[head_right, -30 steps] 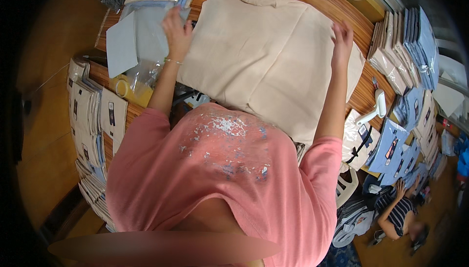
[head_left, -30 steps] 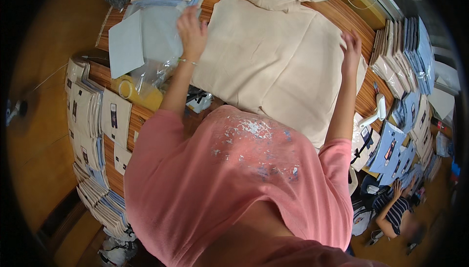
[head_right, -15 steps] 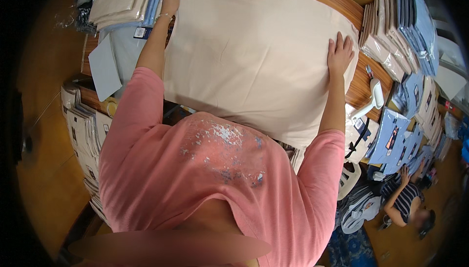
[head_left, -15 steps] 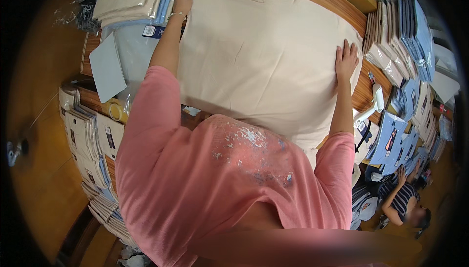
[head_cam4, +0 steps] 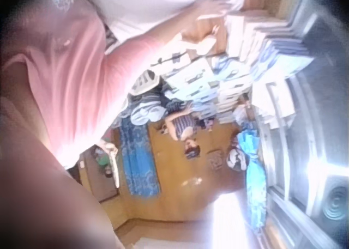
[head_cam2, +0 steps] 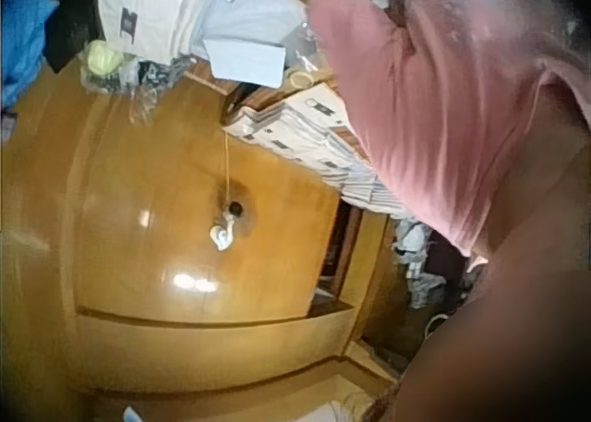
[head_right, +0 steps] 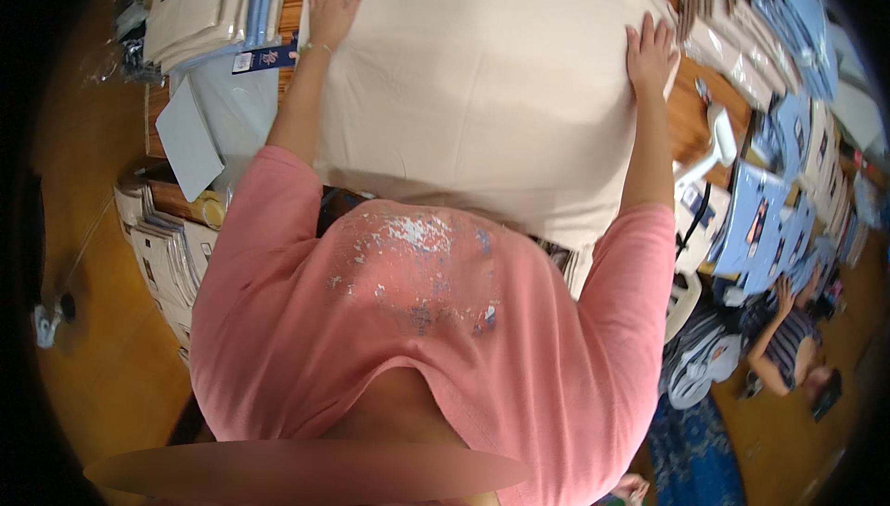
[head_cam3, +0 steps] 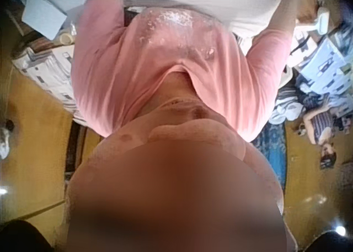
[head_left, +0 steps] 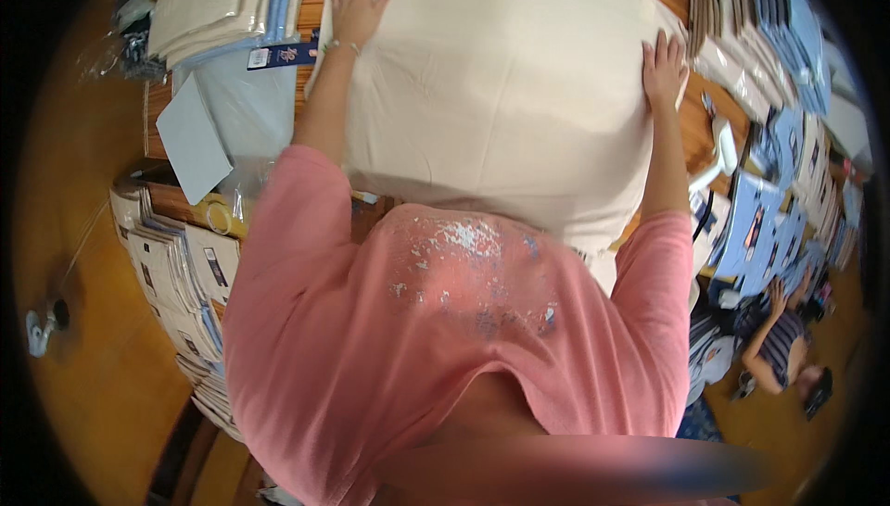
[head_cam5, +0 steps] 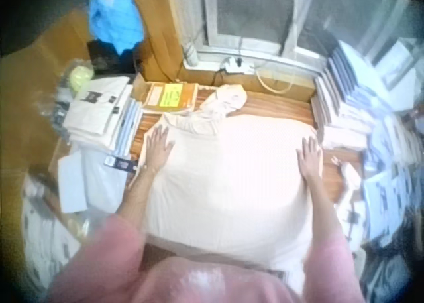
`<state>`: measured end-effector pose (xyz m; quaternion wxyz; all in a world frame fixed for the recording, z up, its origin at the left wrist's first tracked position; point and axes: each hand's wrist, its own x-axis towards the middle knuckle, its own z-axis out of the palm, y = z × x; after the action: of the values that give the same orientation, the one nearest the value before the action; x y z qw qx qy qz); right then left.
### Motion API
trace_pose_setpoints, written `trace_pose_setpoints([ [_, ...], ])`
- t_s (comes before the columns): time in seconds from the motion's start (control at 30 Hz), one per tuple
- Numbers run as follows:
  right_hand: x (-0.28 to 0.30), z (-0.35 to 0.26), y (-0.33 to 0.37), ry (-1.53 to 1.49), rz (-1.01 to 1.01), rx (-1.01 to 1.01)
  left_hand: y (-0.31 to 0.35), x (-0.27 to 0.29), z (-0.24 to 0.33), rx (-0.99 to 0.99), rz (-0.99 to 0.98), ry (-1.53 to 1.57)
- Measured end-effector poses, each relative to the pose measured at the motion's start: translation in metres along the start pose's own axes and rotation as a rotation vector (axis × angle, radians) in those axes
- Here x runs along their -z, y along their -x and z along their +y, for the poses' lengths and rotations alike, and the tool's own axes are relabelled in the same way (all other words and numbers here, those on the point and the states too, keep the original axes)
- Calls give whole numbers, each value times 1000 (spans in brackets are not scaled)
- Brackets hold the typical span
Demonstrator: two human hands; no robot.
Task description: The person folds a beige garment on a wooden table, places a cardboard insert inside, and then slides the folded item into a clear plastic bag. The person smooths the bag and sets the packaged item aside.
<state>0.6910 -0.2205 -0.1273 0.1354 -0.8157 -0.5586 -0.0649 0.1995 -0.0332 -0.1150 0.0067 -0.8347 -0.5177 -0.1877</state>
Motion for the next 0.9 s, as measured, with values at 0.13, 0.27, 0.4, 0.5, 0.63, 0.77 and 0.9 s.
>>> trace_pose_setpoints([
  [0.13,53,-42,51,20,120,70,30,19,3,-83,107,411],
  [0.27,95,-74,198,-126,-37,-6,143,69,37,8,-61,261],
  [0.4,100,-67,282,43,-226,-177,194,78,35,116,-173,65],
  [0.5,116,-66,268,24,-243,-60,196,77,28,96,-155,121],
  [0.63,115,-53,290,-323,95,-49,202,93,34,141,5,103],
  [0.77,122,-33,323,-267,-28,93,206,130,-15,238,322,116],
  [0.9,128,-24,322,-331,-64,77,216,153,-129,601,523,-214],
])
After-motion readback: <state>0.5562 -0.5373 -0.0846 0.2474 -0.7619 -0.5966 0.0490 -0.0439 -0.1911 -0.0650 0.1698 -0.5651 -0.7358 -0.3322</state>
